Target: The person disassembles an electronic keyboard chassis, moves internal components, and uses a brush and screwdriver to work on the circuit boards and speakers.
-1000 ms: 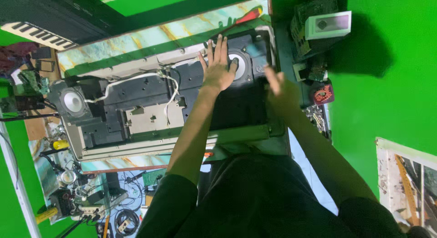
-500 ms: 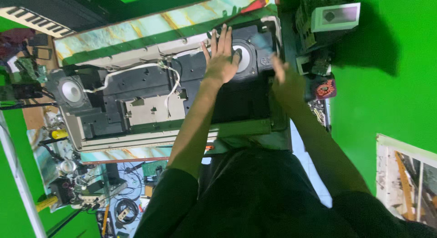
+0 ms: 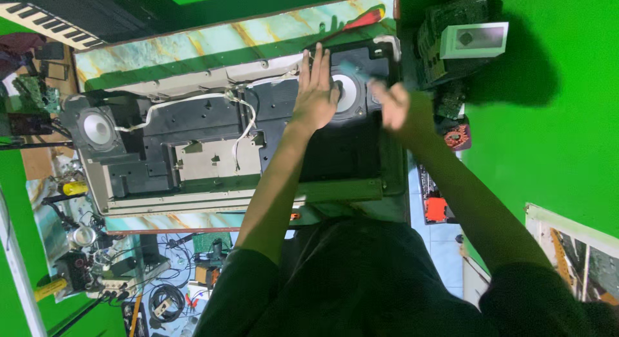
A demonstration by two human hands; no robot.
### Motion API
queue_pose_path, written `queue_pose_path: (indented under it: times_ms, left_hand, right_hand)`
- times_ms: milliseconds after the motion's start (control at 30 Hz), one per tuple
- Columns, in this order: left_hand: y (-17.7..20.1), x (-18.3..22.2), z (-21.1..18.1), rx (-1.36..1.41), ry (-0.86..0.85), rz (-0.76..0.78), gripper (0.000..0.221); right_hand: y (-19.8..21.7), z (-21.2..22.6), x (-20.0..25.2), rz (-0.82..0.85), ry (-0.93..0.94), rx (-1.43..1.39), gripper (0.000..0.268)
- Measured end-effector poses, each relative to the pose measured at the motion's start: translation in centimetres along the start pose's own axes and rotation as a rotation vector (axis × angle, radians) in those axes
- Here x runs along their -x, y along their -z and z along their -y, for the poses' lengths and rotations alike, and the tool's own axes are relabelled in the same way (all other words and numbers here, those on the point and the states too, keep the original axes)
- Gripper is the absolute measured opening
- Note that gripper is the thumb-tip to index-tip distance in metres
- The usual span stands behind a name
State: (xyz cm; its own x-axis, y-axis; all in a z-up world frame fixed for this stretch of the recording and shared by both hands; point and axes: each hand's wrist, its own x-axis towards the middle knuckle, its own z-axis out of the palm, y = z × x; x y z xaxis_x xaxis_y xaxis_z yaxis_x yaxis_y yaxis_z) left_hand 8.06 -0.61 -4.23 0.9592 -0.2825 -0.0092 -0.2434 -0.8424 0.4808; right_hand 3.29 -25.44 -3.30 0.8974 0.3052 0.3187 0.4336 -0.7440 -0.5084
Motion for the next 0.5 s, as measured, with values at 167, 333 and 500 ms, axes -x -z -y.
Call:
queue_pose_path:
  times_ms: [167,333,500]
  left_hand:
    - [0.5,2.8,1.2,0.345,0.082,-0.13,0.063]
    - [-0.4,4.8,1.6,0.263,0.169,-0.18,0.058]
    - [-1.4,4.8,1.9,0.159,0.218,-0.187,0.059]
  right_hand:
    - [1.0,0.1,-1.6,-0.08,0.056,0.115,0.052]
    - [-0.1,-0.3,-2.5,-0.029,-0.049,-0.001,0.059]
    - [-1.0,-0.6,-1.9,-0.044,0.093,0.021,0.059]
